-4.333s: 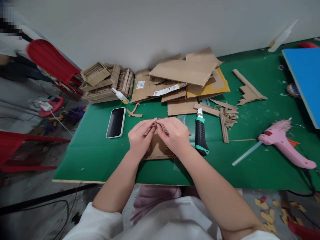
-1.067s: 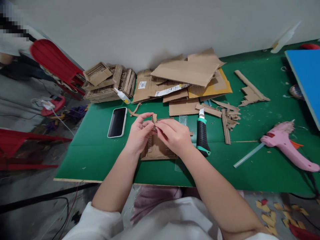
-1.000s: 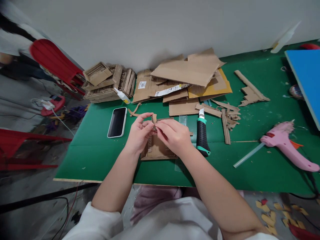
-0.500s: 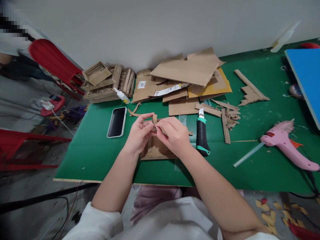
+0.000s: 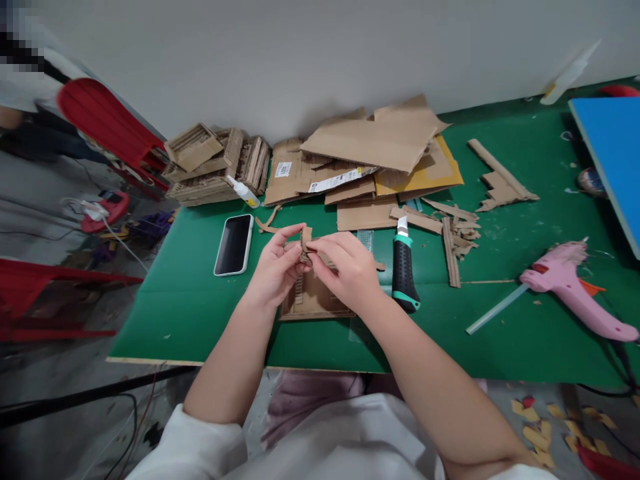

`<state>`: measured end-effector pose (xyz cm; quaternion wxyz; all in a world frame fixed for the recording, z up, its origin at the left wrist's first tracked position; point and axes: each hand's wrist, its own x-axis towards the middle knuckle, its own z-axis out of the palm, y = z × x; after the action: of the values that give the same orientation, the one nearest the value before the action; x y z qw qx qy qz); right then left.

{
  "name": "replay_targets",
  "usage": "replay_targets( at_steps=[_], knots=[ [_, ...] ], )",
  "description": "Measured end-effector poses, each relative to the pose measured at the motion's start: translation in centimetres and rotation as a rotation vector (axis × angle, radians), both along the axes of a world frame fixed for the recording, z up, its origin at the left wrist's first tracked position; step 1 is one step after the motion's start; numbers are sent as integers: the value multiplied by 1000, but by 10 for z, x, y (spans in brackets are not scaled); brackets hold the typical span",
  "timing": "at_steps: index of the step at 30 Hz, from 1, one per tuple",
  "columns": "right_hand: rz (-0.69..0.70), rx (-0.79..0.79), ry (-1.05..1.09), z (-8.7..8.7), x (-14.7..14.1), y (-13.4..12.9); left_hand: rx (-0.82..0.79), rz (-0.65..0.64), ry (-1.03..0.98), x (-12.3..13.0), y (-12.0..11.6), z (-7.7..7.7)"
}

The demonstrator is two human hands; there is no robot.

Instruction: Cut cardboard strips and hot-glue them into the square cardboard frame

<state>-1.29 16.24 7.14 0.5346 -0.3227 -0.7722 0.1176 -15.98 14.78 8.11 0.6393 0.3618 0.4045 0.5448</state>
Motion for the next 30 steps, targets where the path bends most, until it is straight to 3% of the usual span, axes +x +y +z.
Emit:
replay_targets(
  at_steps=[30],
  knots=[
    [-33, 77, -20, 0, -1, 1, 43, 9, 46, 2, 0, -2]
  ],
)
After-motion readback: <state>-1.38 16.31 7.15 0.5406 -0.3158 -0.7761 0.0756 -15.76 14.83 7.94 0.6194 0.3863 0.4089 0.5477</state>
